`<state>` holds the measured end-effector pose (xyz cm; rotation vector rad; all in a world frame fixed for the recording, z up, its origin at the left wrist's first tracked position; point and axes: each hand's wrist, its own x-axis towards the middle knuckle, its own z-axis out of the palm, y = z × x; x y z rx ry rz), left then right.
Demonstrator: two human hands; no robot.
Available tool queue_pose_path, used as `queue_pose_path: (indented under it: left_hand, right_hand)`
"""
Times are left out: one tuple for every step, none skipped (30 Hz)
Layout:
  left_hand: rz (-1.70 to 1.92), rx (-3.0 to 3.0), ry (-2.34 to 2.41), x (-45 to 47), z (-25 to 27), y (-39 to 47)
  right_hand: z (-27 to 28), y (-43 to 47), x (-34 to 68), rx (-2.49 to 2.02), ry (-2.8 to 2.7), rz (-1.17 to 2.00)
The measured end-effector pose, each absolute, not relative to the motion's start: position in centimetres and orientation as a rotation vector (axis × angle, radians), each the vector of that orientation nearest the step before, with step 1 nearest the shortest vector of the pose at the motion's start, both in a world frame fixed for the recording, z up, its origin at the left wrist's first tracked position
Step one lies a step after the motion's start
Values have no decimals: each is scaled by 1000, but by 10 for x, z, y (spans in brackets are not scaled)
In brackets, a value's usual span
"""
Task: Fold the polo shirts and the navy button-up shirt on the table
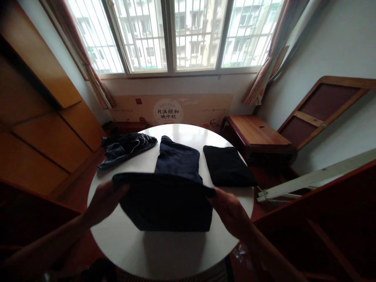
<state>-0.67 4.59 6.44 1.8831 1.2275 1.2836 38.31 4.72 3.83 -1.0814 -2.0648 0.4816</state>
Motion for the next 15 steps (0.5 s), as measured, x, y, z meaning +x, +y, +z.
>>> queue_pose_path:
  left_hand:
    - [1390,1739,1186,1,69,75]
    - [1453,1619,1119,8,71,106]
    - [1476,1537,1058,15,70,137]
    - [1488,1487,1025,20,66,168]
    - [1494,1453,1021,24,61,196]
    - [1503,1428,1068,27,54,222]
    - [1504,1431,1162,29,47,244]
    - [1504,1444,1259,31,40,263]
    - [1501,1455,1331,32,33,278]
    - [1494,1471,1393,33,28,290]
    - [1484,1487,1437,33,23,300]
    - [1470,1504,1470,33,18,307]
    - [1453,1526,1507,33,15,313]
    - [1434,1551,1547,32,13,318]
    - [1414,1576,1585,31,11,323]
  right_hand:
    - [44,72,372,-1108,-1940,533]
    - [49,98,361,-1096,-1861,593]
    - [53,124,351,-1061,-1798,642]
    - [56,150,342,-1042,-1758,677]
    - [57,175,334,-1044,-1741,669]
    - [58,197,328,-1086,-1754,649]
    - [57,216,323,-1160,-1786,612]
    - [56,232,318,-1222,-1819,578]
    - [55,245,314,-1276,-1850,546]
    - [54,255,311,-1310,-1875,517]
    - [53,261,308,-1325,-1893,494]
    - [51,265,306,-1331,-1907,471]
    - [50,266,304,-1340,-1921,443]
    - [49,267,302,-1349,-1938,413]
    - [48,266,301,-1357,-1955,385]
